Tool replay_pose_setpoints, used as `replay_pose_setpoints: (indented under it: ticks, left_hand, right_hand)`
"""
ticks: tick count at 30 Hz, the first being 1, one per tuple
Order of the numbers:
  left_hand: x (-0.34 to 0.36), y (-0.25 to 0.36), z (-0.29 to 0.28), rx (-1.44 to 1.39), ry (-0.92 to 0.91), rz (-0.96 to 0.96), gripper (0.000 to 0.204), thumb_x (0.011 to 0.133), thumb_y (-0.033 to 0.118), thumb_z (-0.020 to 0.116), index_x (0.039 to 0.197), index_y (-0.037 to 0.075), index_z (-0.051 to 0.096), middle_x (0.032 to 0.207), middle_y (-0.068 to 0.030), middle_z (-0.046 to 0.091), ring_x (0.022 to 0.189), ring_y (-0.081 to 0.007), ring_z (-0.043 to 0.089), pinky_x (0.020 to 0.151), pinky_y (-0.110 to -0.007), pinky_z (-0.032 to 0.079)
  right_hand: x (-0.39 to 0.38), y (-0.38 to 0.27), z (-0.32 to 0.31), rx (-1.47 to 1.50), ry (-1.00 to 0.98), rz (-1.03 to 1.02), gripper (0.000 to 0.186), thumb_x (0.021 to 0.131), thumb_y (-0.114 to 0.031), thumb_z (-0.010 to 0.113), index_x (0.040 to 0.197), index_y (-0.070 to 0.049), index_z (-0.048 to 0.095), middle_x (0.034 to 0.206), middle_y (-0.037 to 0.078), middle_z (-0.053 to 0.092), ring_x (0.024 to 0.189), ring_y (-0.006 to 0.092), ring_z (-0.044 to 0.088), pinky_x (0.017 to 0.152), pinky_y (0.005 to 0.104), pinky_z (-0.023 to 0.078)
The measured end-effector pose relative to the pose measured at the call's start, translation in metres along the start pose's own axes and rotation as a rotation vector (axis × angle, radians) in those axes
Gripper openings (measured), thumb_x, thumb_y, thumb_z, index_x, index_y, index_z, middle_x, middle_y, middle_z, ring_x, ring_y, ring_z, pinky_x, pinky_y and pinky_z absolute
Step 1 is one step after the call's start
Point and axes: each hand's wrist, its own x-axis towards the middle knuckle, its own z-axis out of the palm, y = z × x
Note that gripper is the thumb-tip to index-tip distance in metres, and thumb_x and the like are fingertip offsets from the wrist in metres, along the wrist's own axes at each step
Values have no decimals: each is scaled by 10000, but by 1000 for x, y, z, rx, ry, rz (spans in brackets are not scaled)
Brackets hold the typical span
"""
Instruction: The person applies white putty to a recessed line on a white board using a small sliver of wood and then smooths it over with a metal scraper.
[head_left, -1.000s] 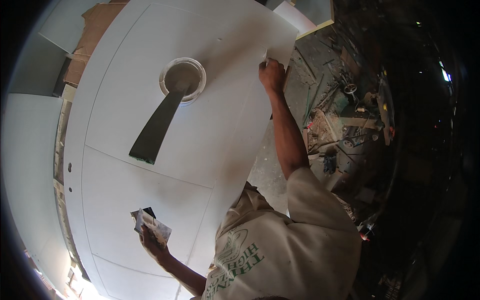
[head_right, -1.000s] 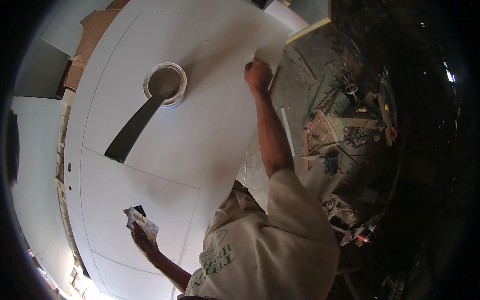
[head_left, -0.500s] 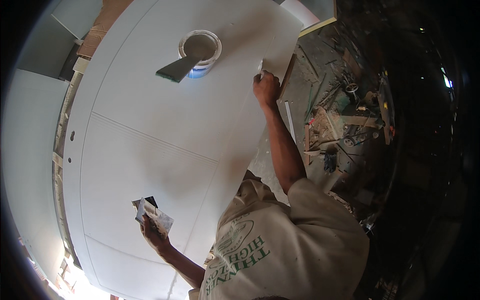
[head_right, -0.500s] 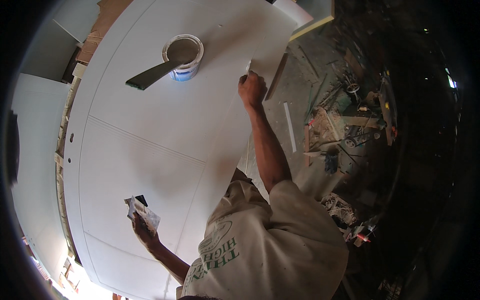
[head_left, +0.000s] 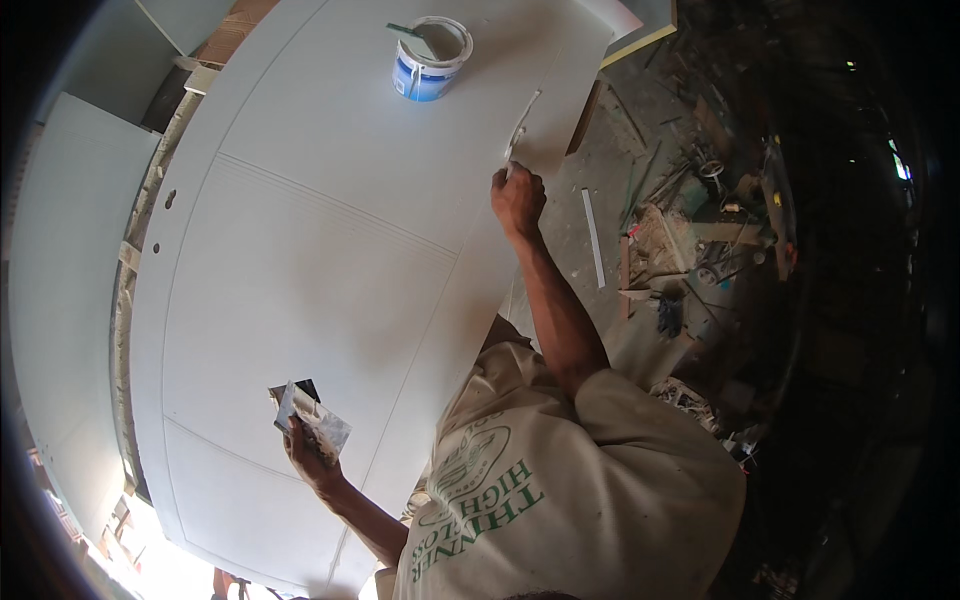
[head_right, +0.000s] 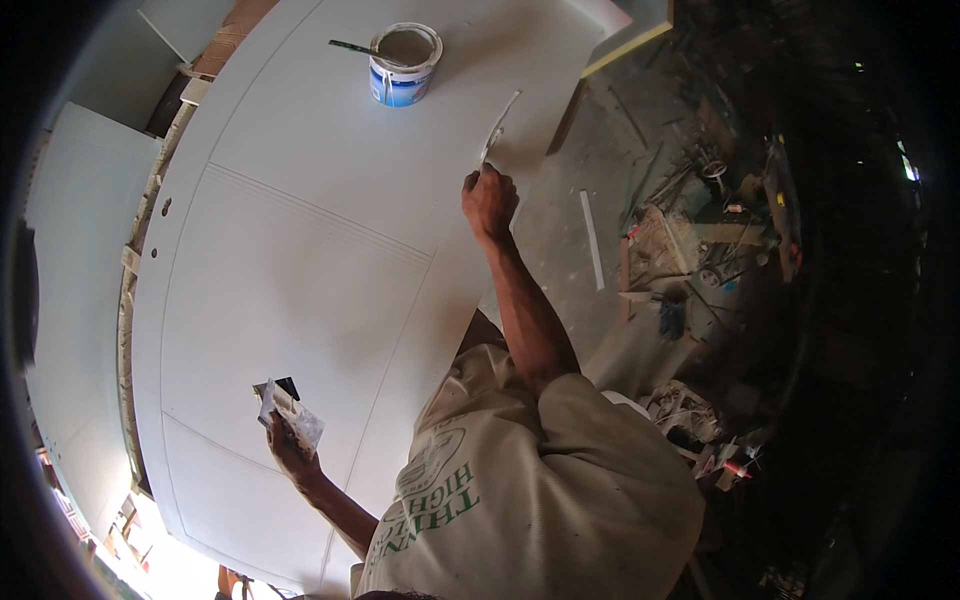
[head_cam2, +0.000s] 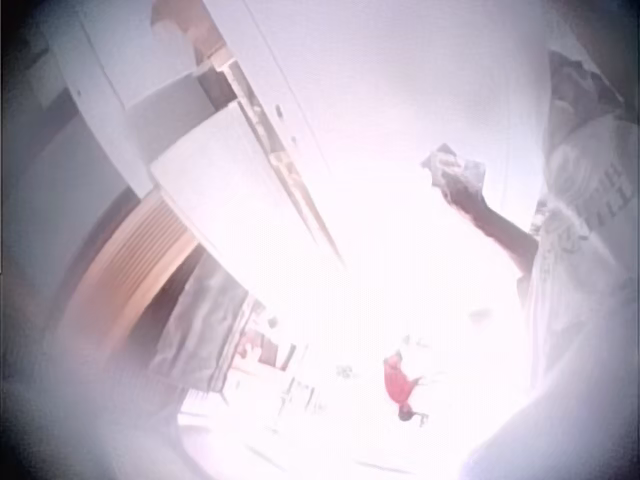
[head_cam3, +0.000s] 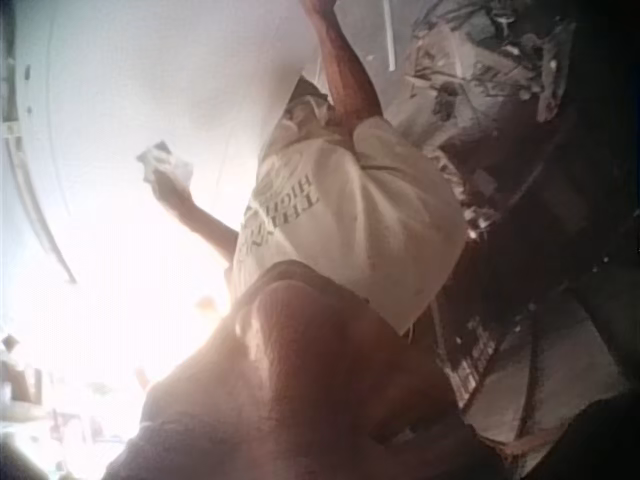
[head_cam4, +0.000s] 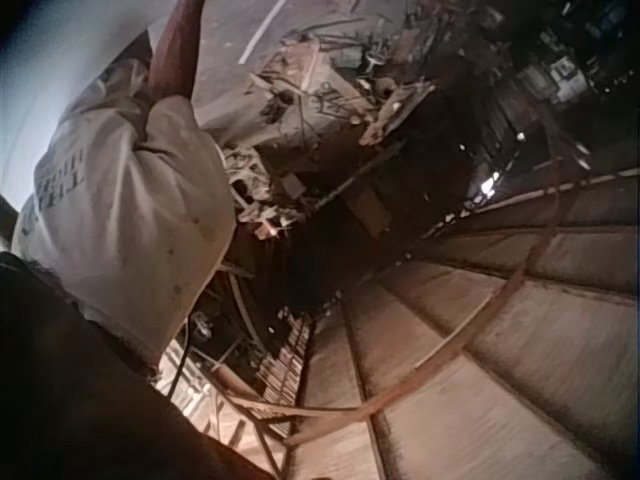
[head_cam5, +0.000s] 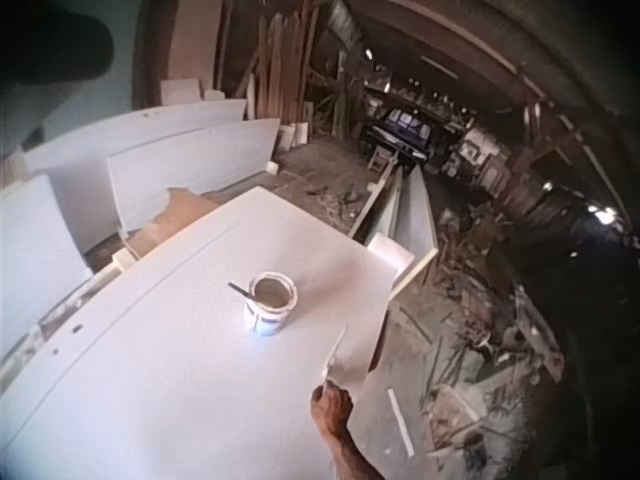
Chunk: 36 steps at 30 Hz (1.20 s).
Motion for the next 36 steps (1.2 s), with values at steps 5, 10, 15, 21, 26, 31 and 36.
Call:
replay_pose_setpoints:
  ticks: [5,10,15,21,26,31,36]
  left_hand:
    - [3,4,-12,-1,-56,-1,441,1045,282,595,1375,-7,541,1199,-92,670,1017,-189,670,839,-353,565]
    - [-10,17,-8,-21,-24,-18,388,1036,230,604,1327,-26,571,1146,-88,681,963,-174,668,811,-332,556]
    - [-12,17,-15,-2,-36,0,390,1035,237,608,1328,-17,575,1148,-82,679,963,-168,661,811,-334,553]
    - [-14,18,-9,-18,-63,13,394,1028,231,620,1326,-24,580,1151,-81,683,967,-163,665,804,-325,555]
    - [-11,12,11,-40,-131,15,360,1026,208,623,1294,-31,604,1126,-75,700,949,-162,684,788,-317,567]
    - [11,-14,72,18,-254,-39,270,1018,166,626,1213,-18,655,1025,-57,728,830,-136,702,720,-286,573]
    - [32,-70,163,46,-370,-111,274,980,177,692,1151,-35,664,957,-60,720,734,-127,681,638,-288,565]
  right_hand:
    - [-27,-1,4,26,-10,-23,201,918,-209,633,875,-16,662,813,265,695,794,480,688,726,566,566]
    - [-65,-9,-5,63,-46,-35,195,916,-204,631,885,-13,654,792,264,690,779,484,685,710,571,559]
    - [-97,-15,-16,106,-74,-38,201,914,-195,636,866,0,643,757,264,678,767,483,681,700,562,557]
    - [-128,-19,-30,175,-128,-38,186,901,-162,644,840,13,626,716,254,663,736,470,676,671,534,542]
    - [-138,-7,-59,265,-130,-113,159,908,-148,667,919,10,671,634,187,631,575,356,651,574,428,506]
    - [-115,-10,-141,358,-109,-216,256,942,-159,686,1158,-27,721,582,89,597,496,145,561,509,335,459]
    - [-96,-18,-217,589,-86,-337,241,942,-131,701,1148,-6,712,657,109,667,549,168,623,545,317,491]
